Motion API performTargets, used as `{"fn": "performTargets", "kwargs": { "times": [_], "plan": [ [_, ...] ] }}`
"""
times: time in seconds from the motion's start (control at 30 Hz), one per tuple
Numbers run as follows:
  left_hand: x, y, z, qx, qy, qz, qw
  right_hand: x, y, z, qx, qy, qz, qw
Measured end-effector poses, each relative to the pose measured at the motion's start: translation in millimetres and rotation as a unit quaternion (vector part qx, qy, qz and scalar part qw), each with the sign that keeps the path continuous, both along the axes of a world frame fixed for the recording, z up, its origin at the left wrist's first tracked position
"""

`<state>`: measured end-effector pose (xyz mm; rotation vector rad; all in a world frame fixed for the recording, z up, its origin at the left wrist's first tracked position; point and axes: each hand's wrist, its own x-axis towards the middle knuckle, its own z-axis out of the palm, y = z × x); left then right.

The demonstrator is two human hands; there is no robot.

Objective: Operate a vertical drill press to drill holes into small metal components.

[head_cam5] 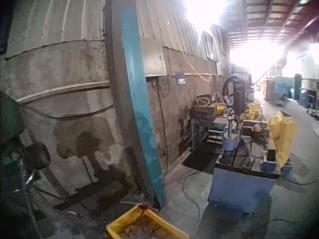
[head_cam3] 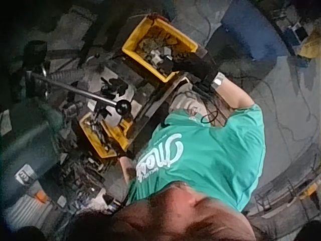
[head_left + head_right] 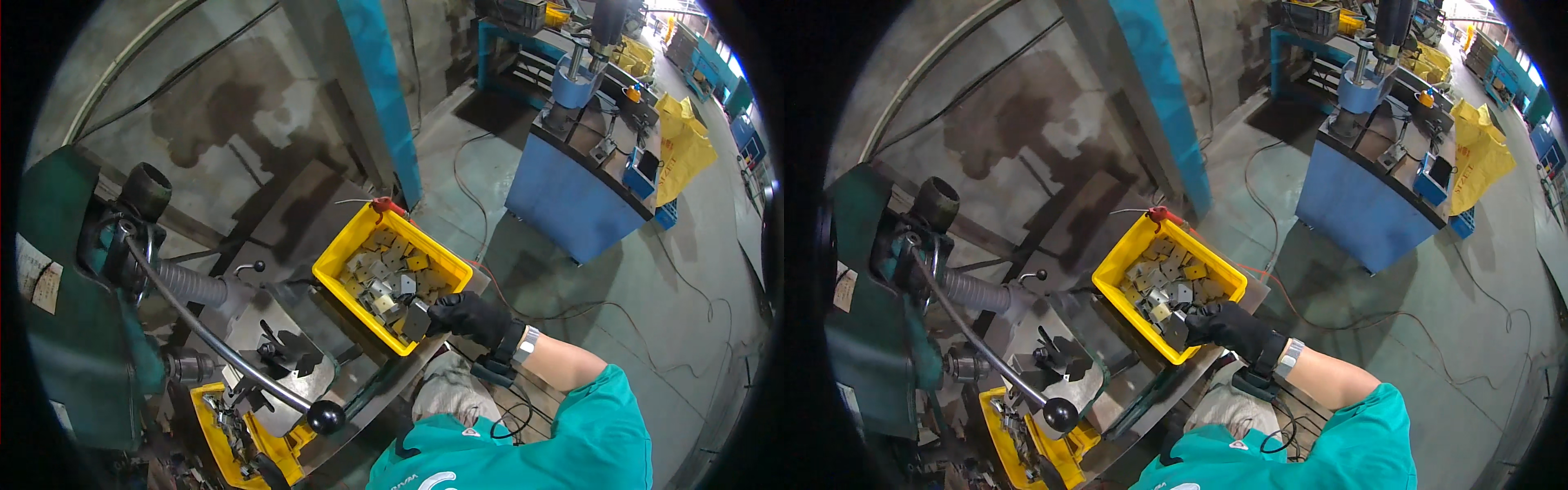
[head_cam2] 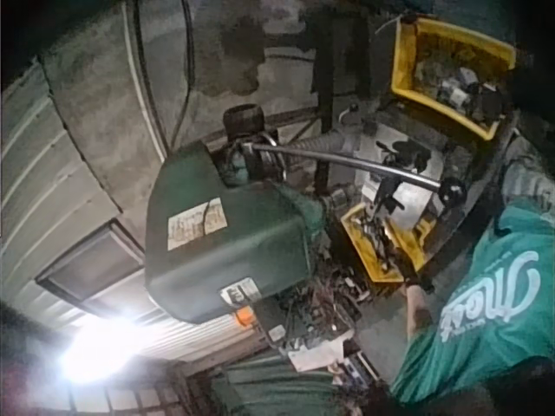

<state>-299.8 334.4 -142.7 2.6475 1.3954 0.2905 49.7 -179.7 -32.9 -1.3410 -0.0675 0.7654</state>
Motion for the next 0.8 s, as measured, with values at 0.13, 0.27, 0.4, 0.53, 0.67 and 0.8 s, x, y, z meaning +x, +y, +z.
{"fn": "performTargets", "kwargs": {
  "times": [0.13,0.27,0.4,0.53,0.67,0.8],
  "plan": [
    [-5,-2,0,0.004,-0.01,-0.01,1.0,-5,-1,-7,0.011,-0.001,0.013,1.0],
    [-11,-6,-2,0.011,-0.028,-0.026,0.999,-13,1,-19,0.103,0.064,-0.017,0.992],
    [-24,-21,5,0.023,-0.071,-0.056,0.996,-19,-5,-12,0.066,0.025,0.007,0.998],
    [-20,-84,41,0.001,-0.177,-0.148,0.973,-46,10,4,-0.05,-0.324,0.0,0.945],
    [67,-159,125,-0.211,-0.005,-0.365,0.907,-64,33,26,-0.09,-0.684,0.148,0.708],
    [124,-200,152,-0.452,0.006,-0.353,0.819,-82,50,23,-0.028,-0.657,0.186,0.73]
  ]
}}
